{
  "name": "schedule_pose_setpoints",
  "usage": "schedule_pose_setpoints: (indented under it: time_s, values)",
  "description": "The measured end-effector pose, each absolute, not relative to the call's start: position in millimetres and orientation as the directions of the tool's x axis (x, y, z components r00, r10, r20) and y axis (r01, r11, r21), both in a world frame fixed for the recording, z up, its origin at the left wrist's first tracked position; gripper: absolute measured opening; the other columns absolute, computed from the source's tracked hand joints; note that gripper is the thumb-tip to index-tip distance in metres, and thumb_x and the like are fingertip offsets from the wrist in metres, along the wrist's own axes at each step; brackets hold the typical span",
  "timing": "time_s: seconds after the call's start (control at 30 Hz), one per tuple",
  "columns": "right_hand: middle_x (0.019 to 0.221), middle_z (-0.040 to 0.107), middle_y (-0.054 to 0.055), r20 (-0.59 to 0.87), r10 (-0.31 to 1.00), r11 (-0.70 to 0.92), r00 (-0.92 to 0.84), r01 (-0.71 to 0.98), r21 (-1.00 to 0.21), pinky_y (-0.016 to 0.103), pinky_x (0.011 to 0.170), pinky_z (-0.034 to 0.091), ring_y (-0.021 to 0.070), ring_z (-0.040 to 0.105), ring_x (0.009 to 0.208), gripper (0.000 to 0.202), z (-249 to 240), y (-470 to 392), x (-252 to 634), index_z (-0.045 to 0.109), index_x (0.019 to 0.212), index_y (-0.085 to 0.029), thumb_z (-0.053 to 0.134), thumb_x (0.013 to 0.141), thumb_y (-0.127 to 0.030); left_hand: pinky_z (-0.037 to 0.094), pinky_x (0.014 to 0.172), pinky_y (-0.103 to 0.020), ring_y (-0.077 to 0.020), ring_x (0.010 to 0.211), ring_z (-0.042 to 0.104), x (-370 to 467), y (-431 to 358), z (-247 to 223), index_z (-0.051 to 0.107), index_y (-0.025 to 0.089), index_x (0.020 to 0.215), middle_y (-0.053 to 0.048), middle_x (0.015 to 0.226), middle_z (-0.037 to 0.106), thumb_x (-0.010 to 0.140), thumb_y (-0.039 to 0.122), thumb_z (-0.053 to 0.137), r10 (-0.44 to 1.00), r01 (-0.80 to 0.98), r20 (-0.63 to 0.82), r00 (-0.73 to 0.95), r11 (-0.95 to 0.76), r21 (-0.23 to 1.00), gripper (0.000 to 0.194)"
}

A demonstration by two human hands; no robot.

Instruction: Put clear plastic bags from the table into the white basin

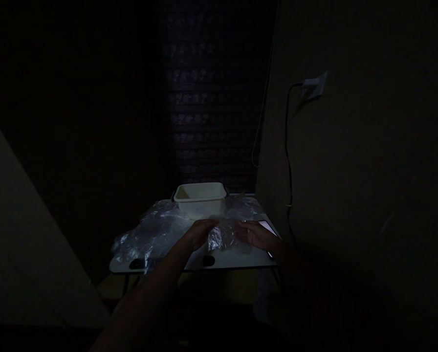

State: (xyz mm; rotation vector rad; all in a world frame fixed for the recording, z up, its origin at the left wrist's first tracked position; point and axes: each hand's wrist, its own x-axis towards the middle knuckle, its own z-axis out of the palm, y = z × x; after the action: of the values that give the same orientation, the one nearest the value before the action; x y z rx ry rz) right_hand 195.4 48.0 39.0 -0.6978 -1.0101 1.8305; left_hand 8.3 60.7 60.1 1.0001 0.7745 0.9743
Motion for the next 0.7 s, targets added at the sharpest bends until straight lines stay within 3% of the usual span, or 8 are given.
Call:
schedule_pose_setpoints:
  time_s: [0.1, 0.27, 0.7]
  values:
    - [0.071, 0.060, 0.004, -0.081, 0.902, -0.270, -0.424, -0.406, -0.873, 0.024, 0.063, 0.041, 0.0115, 0.055, 0.067, 0.012, 35.8, 49.7, 199.1, 0.053, 0.076, -0.012, 0.044, 0.068, -0.014, 0.039, 0.053, -0.019, -0.0109, 0.056, 0.053, 7.3, 57.6, 59.3, 0.056, 0.008, 0.062, -0.005, 0.059, 0.059, 0.053, 0.007, 0.054, 0.924, -0.226, -0.108, 0.368, 0.201, 0.953, 0.009]
    - [0.066, 0.060, 0.003, -0.097, 0.903, -0.262, -0.418, -0.358, -0.896, 0.024, 0.059, 0.042, 0.0111, 0.055, 0.065, 0.013, 34.6, 50.0, 204.3, 0.052, 0.078, -0.012, 0.044, 0.069, -0.016, 0.038, 0.044, -0.018, -0.0101, 0.050, 0.053, 8.9, 57.4, 60.5, 0.057, 0.009, 0.066, -0.003, 0.056, 0.058, 0.058, 0.007, 0.045, 0.925, -0.155, -0.180, 0.336, 0.242, 0.958, 0.014]
    - [0.059, 0.058, -0.002, -0.075, 0.929, -0.225, -0.361, -0.394, -0.891, 0.016, 0.047, 0.037, 0.0059, 0.052, 0.052, 0.019, 46.3, 44.7, 204.2, 0.053, 0.076, -0.015, 0.046, 0.062, -0.005, 0.039, 0.041, -0.017, -0.0080, 0.044, 0.049, 4.8, 66.0, 57.8, 0.051, 0.011, 0.079, 0.001, 0.050, 0.051, 0.056, 0.007, 0.039, 0.903, -0.234, -0.176, 0.392, 0.283, 0.930, 0.026]
